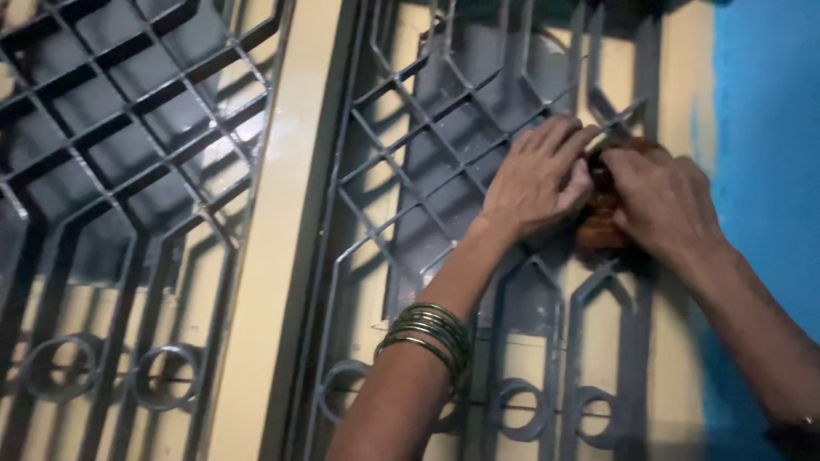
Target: The person uses a brown cloth to wipe and clean a metal window grille. They scrub the surface of the bars and the surrounding wall area with repetitive hand motions.
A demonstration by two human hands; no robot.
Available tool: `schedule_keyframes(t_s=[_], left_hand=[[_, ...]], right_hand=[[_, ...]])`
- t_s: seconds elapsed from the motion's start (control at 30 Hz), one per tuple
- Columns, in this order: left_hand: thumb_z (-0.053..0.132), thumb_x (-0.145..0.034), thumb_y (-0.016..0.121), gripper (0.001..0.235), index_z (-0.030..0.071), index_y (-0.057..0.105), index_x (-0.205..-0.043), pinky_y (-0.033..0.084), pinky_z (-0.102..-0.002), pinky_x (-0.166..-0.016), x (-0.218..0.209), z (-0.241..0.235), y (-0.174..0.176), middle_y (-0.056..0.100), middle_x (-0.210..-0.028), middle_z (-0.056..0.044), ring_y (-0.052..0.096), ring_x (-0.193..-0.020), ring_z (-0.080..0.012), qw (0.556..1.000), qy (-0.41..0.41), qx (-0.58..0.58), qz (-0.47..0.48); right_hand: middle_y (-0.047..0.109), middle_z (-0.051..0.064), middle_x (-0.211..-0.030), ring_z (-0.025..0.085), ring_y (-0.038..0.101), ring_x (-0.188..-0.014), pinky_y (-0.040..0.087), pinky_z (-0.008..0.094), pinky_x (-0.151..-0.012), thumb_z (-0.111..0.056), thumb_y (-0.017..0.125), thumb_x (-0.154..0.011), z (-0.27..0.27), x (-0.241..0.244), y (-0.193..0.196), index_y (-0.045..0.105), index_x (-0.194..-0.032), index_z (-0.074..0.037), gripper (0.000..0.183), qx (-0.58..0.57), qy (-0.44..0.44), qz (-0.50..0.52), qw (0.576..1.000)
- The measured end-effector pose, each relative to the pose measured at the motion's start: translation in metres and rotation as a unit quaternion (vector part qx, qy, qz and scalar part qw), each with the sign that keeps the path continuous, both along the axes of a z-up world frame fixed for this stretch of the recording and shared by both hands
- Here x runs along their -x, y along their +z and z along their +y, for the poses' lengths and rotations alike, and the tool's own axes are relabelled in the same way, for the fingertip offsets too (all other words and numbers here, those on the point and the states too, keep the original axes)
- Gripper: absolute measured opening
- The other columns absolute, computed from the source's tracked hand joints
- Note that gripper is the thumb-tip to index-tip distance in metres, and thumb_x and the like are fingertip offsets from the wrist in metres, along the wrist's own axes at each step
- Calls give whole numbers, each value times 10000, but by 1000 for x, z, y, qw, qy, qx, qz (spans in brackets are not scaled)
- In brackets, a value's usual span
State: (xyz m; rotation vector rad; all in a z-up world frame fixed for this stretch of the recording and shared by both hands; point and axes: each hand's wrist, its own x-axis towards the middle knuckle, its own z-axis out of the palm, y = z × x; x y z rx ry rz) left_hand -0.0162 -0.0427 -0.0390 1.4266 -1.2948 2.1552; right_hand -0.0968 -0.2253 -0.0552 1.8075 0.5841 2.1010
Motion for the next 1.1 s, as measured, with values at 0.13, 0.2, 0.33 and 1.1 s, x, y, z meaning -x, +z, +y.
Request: schedule_keyframes(t_s=[0.13,0.2,0.33,1.1], left_hand=[[429,-1004,489,579,169,487,-1522,303,-473,-1279,0,-33,11,484,-1582,-85,404,-1523,-278,999,20,-1,-44],[494,-998,460,597,196,481,-1514,273,-474,-1253,-4,-56,10,476,-1578,-72,389,-1509,-279,998,47,-15,-44],[544,-1018,415,625,212,467,-1545,266,-436,-1316,-25,-70,-3,483,-1602,-35,408,-1531,-220,989,134,5,-63],[645,-1014,367,708,277,322,-1617,225,-511,-1307,-12,-79,22,401,-1647,-71,337,-1558,-253,991,126,37,17]], right_hand=[[686,80,-1239,300,577,-1302,428,491,-940,-229,715,-753,-26,-26,27,702,-972,-174,227,1,-191,-33,981],[657,124,-1308,316,540,-1313,381,507,-1011,-295,679,-834,-39,-46,29,684,-1189,-130,391,19,-111,-14,993],[648,144,-1322,323,534,-1256,340,544,-1068,-395,654,-889,-48,-72,14,674,-1306,-120,500,14,-56,-25,998],[716,187,-1193,335,632,-1203,261,609,-1050,-354,482,-1186,-30,-100,74,435,-1480,14,473,-96,25,-142,985]])
